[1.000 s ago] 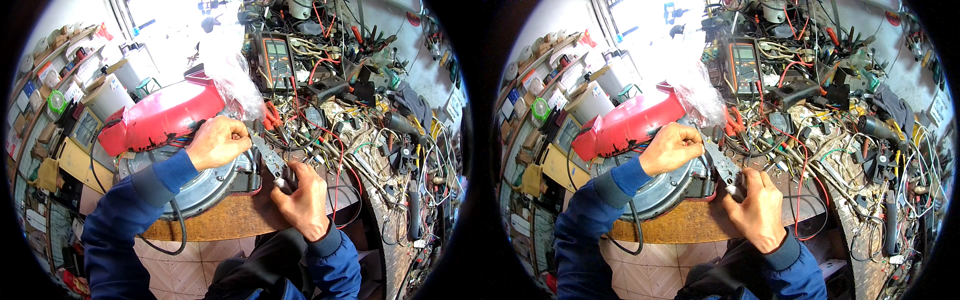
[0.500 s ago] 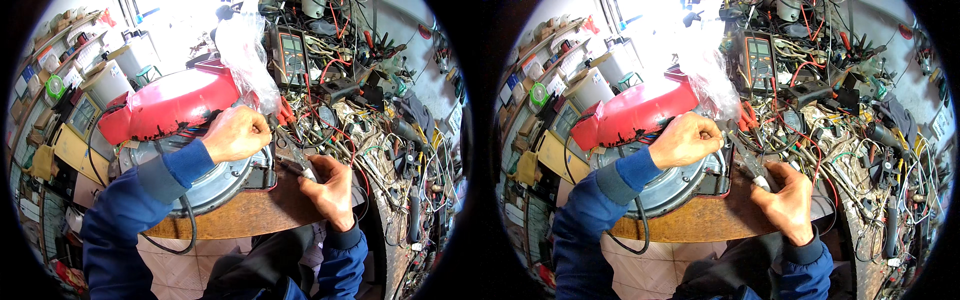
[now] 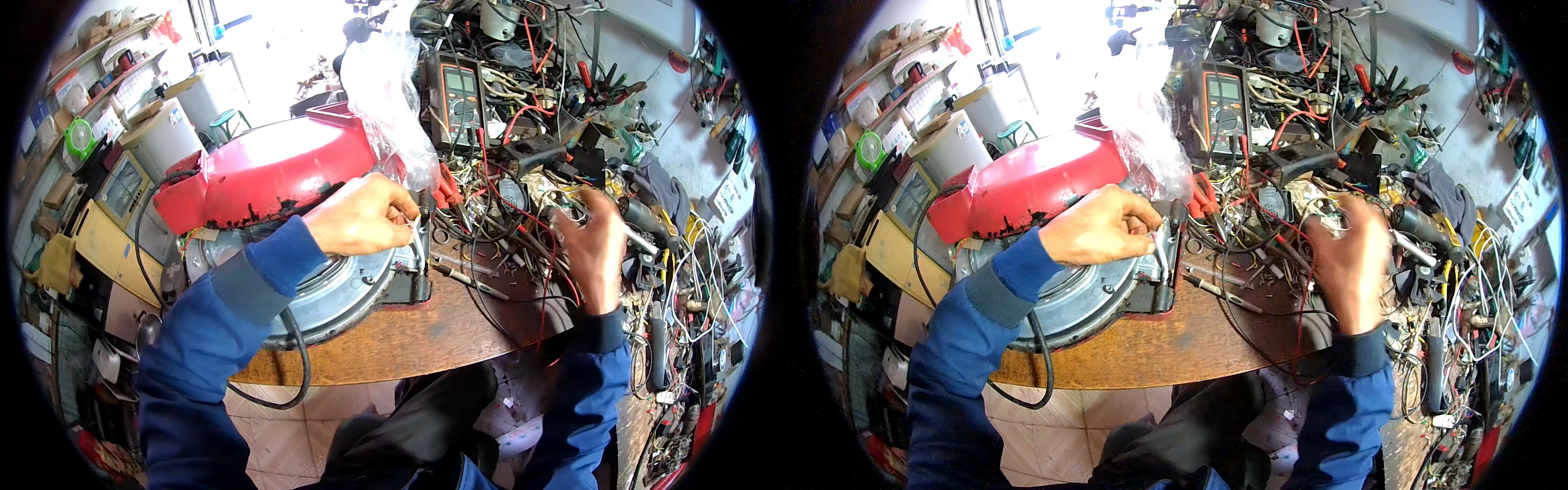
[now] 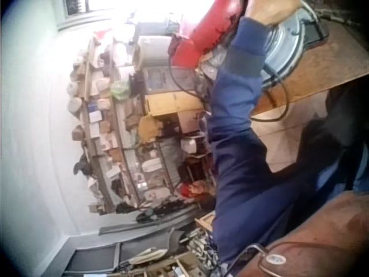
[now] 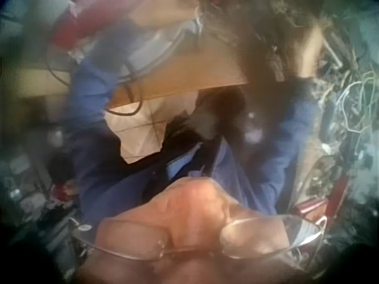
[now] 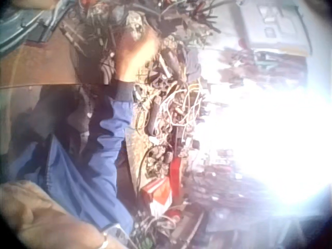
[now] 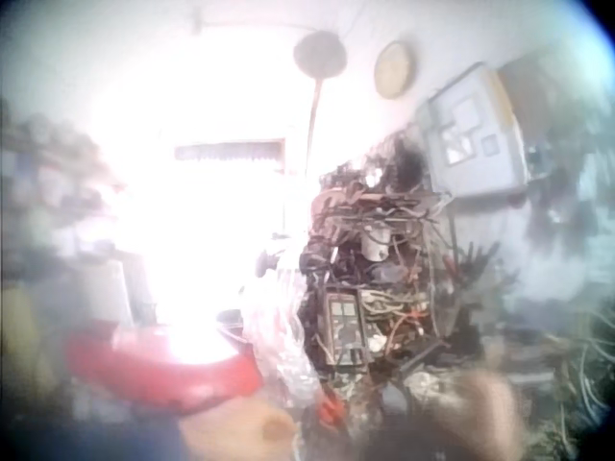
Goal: The person works on a red and silver circular electronic device, likely a motor or fan housing, on a cluttered workbench. They use wire strippers to remove insulation from wires and then twist the exposed ends together to create electrical connections.
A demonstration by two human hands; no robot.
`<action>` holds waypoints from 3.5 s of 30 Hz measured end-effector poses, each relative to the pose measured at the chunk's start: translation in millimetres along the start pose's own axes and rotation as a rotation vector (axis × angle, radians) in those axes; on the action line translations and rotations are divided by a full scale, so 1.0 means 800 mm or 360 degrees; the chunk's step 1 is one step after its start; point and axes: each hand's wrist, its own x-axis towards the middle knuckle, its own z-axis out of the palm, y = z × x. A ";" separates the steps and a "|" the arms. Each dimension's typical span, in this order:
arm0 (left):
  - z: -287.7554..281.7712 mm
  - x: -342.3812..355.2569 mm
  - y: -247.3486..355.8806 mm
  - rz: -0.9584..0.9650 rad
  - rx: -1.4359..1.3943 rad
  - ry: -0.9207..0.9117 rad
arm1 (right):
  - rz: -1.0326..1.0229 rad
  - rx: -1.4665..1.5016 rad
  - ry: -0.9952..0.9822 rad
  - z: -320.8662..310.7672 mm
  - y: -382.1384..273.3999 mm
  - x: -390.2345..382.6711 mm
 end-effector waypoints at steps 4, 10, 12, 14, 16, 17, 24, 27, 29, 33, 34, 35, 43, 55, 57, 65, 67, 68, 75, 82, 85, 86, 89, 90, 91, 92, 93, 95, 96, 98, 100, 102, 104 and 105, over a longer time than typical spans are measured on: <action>-0.008 -0.010 -0.014 -0.0026 -0.0160 -0.0068 | -0.0139 0.1044 -0.1225 0.051 -0.081 0.012; -0.026 -0.018 0.012 -0.0076 -0.0075 -0.0078 | 0.0356 0.1813 -0.1674 0.091 -0.115 0.025; -0.031 -0.020 0.011 -0.0144 -0.0180 -0.0076 | 0.0373 0.1850 -0.1670 0.093 -0.120 0.017; -0.034 -0.022 0.012 -0.0127 -0.0266 -0.0074 | 0.0432 0.1973 -0.1587 0.102 -0.122 0.003; -0.036 -0.022 0.004 -0.0093 -0.0352 -0.0127 | 0.0427 0.2089 -0.1543 0.108 -0.129 -0.008; -0.037 -0.022 0.000 -0.0080 -0.0392 -0.0150 | 0.0409 0.2217 -0.1537 0.115 -0.129 -0.012; -0.036 -0.018 -0.008 -0.0102 -0.0496 -0.0225 | 0.0484 0.2176 -0.1435 0.107 -0.137 -0.023; -0.030 -0.018 -0.005 -0.0139 -0.0520 -0.0153 | 0.0471 0.2148 -0.1416 0.115 -0.136 -0.026; -0.027 -0.017 -0.002 -0.0223 -0.0449 -0.0107 | 0.0488 0.2154 -0.1414 0.119 -0.135 -0.028; -0.025 -0.017 -0.005 -0.0233 -0.0534 -0.0088 | 0.0533 0.2234 -0.1347 0.124 -0.136 -0.033; -0.024 -0.017 -0.006 -0.0229 -0.0524 -0.0094 | 0.0546 0.2254 -0.1331 0.124 -0.137 -0.034; -0.024 -0.018 -0.007 -0.0225 -0.0514 -0.0100 | 0.0550 0.2255 -0.1319 0.125 -0.138 -0.035; -0.022 -0.018 -0.005 -0.0254 -0.0563 -0.0017 | 0.0546 0.2201 -0.1277 0.124 -0.140 -0.037; -0.021 -0.016 -0.005 -0.0301 -0.0554 0.0006 | 0.0360 0.2057 -0.1202 0.121 -0.145 -0.039; -0.021 -0.016 -0.004 -0.0271 -0.0583 -0.0012 | 0.0311 0.2031 -0.1156 0.122 -0.145 -0.041; -0.024 -0.016 -0.011 -0.0265 -0.0663 -0.0084 | 0.0199 0.1982 -0.1036 0.139 -0.145 -0.046; -0.024 -0.017 -0.012 -0.0280 -0.0666 -0.0085 | 0.0205 0.1987 -0.1046 0.136 -0.148 -0.045; -0.025 -0.016 -0.012 -0.0286 -0.0668 -0.0084 | 0.0195 0.1979 -0.1036 0.137 -0.147 -0.045; -0.023 -0.015 -0.010 -0.0254 -0.0671 -0.0098 | 0.0213 0.2016 -0.1020 0.141 -0.143 -0.046; -0.022 -0.015 -0.011 -0.0237 -0.0682 -0.0148 | 0.0236 0.2036 -0.1056 0.134 -0.146 -0.046; -0.021 -0.015 -0.015 -0.0232 -0.0707 -0.0152 | 0.0258 0.2011 -0.1064 0.129 -0.148 -0.045; -0.021 -0.014 -0.016 -0.0224 -0.0724 -0.0149 | 0.0257 0.2010 -0.1073 0.129 -0.148 -0.045; -0.022 -0.015 -0.014 -0.0245 -0.0711 -0.0039 | 0.0256 0.2014 -0.1089 0.130 -0.147 -0.044; -0.022 -0.014 -0.015 -0.0239 -0.0722 -0.0048 | 0.0256 0.2018 -0.1087 0.130 -0.148 -0.044; -0.023 -0.013 -0.016 -0.0232 -0.0733 -0.0059 | 0.0259 0.2020 -0.1085 0.130 -0.147 -0.044; -0.023 -0.013 -0.018 -0.0224 -0.0745 -0.0069 | 0.0270 0.2023 -0.1086 0.130 -0.147 -0.044; -0.022 -0.013 -0.017 -0.0224 -0.0740 -0.0071 | 0.0282 0.2027 -0.1087 0.131 -0.148 -0.044; -0.023 -0.014 -0.015 -0.0225 -0.0731 -0.0075 | 0.0289 0.2030 -0.1084 0.133 -0.147 -0.045; -0.023 -0.014 -0.014 -0.0240 -0.0723 -0.0078 | 0.0284 0.2029 -0.1079 0.133 -0.147 -0.045; -0.021 -0.014 -0.010 -0.0273 -0.0709 -0.0085 | 0.0277 0.2039 -0.1075 0.133 -0.147 -0.045; -0.021 -0.015 -0.007 -0.0281 -0.0705 -0.0083 | 0.0270 0.2062 -0.1074 0.130 -0.148 -0.044; -0.021 -0.015 -0.008 -0.0275 -0.0716 -0.0059 | 0.0323 0.2037 -0.1079 0.123 -0.151 -0.043; -0.021 -0.014 -0.011 -0.0253 -0.0740 -0.0010 | 0.0379 0.2081 -0.1079 0.121 -0.151 -0.043; -0.022 -0.013 -0.012 -0.0236 -0.0745 0.0000 | 0.0412 0.2137 -0.1076 0.121 -0.152 -0.042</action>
